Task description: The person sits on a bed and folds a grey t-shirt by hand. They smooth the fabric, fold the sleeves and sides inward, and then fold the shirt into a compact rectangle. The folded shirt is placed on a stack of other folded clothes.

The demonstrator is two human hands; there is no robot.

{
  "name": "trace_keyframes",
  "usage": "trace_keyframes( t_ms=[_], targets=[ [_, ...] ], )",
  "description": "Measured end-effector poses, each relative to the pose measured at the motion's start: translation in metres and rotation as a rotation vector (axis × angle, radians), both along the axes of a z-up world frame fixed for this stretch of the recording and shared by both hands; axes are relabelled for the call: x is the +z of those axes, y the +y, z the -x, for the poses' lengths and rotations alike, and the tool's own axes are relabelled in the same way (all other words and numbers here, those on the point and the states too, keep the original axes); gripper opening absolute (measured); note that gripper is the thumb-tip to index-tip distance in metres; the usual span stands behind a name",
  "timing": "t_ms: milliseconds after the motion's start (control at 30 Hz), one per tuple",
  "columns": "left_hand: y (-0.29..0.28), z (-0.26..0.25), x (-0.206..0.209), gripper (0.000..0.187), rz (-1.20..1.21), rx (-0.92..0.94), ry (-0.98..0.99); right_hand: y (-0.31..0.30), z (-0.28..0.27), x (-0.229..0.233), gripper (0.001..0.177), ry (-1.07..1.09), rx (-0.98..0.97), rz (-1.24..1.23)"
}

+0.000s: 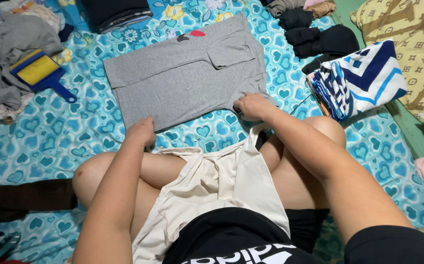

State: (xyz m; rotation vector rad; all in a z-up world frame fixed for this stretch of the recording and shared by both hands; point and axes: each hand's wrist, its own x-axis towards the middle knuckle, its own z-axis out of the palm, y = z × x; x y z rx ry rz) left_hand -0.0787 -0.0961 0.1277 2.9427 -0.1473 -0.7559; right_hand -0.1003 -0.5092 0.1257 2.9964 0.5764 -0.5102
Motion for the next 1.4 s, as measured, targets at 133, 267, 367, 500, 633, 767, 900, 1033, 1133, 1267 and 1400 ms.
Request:
trace_keyframes(
  t_ms=[133, 267, 367, 500, 633, 767, 900, 1033, 1133, 1267, 1400],
  targets=[
    [0.003, -0.002, -0.006, 0.039, -0.052, -0.033, 0.016, -0.003, -0.006, -0.004, 0.035, 0.038, -0.012, -0.021],
    [0.003, 0.005, 0.005, 0.038, -0.093, -0.057, -0.009, -0.003, -0.009, -0.001, 0.034, 0.126, -0.045, 0.0],
    [0.002, 0.007, 0.017, 0.036, -0.125, -0.126, -0.077, -0.009, -0.004, 0.008, 0.043, 0.121, -0.059, -0.124],
    [0.002, 0.004, 0.017, 0.043, -0.074, -0.032, -0.018, -0.009, 0.003, 0.025, 0.073, -0.013, -0.15, 0.033],
    [0.011, -0.001, 0.018, 0.051, -0.057, 0.06, 0.036, -0.011, 0.002, 0.03, 0.066, 0.121, -0.25, 0.103],
    [0.016, -0.003, 0.019, 0.056, -0.172, 0.079, 0.12, -0.02, 0.0, 0.018, 0.05, 0.114, -0.225, 0.125],
    [0.036, -0.011, 0.002, 0.048, -0.095, 0.106, 0.037, -0.027, 0.003, 0.012, 0.054, 0.077, -0.245, 0.123],
    [0.075, -0.035, -0.023, 0.036, 0.12, 0.059, -0.276, -0.049, -0.003, -0.004, 0.026, 0.023, -0.206, -0.01],
    [0.1, -0.048, -0.031, 0.039, 0.38, 0.217, -0.253, -0.083, -0.029, -0.012, 0.022, 0.007, -0.271, -0.264],
    [0.12, -0.076, -0.034, 0.036, 0.679, 0.37, -0.096, -0.116, -0.058, -0.007, 0.02, 0.075, -0.534, -0.659],
    [0.124, -0.112, -0.047, 0.035, 1.1, 0.485, -0.123, -0.123, -0.097, 0.013, 0.019, -0.006, -0.584, -0.681]
  ],
)
